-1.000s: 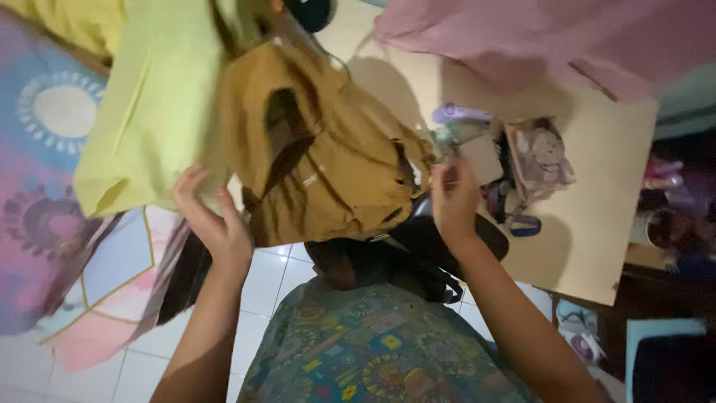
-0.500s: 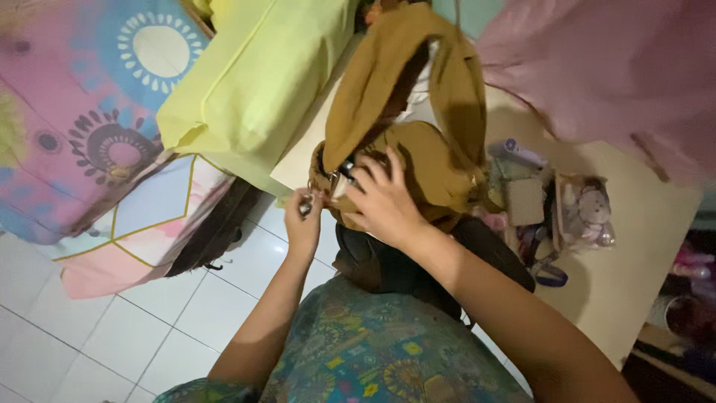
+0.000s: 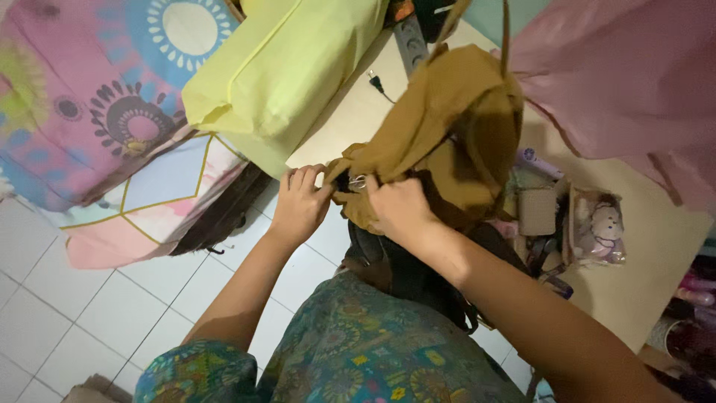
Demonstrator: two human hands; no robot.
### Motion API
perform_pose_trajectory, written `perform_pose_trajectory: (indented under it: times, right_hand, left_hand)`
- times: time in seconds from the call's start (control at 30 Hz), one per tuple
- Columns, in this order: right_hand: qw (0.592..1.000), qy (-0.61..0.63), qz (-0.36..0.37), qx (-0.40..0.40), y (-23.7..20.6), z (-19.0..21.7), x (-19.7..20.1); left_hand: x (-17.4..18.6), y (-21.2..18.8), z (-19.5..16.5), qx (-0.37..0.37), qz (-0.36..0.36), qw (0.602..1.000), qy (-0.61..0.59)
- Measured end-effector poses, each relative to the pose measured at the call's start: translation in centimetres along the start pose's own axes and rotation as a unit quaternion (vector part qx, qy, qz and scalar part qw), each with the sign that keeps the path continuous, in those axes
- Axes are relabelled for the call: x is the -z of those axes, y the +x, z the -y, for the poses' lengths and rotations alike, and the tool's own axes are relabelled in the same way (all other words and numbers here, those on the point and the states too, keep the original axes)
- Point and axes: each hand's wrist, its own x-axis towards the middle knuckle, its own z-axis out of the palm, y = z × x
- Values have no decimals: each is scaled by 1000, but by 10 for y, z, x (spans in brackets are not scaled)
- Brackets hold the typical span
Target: The person takes a brown backpack off a wall hook, carries it to a table, and removes items including a wallet, a small pouch, and a tissue packet. They open the wallet, take out a banknote, place it into a small plastic case, and arrange the items on the table.
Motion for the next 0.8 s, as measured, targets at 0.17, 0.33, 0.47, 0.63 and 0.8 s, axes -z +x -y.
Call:
perform_pose_trajectory:
  times: [0.17, 0.33, 0.47, 0.63, 0.8]
  right_hand:
    - [1000, 9, -28, -2, -17, 2, -15]
    - [997, 18, -72, 2, -20, 7, -14]
    - [985, 14, -169, 23, -22, 6, -16]
    - [984, 38, -172, 23, -27, 8, -29]
    - [986, 55, -155, 10, -27, 13, -40]
  left_hand:
    - [-1, -8, -10, 13, -12, 1000, 8]
    - [-3, -14, -13, -21, -1, 999, -27]
    - [-25, 2, -15, -126, 268, 955, 26]
    - [-52, 54, -24, -234, 561, 766, 209]
    - [-75, 91, -34, -311, 574, 704, 278]
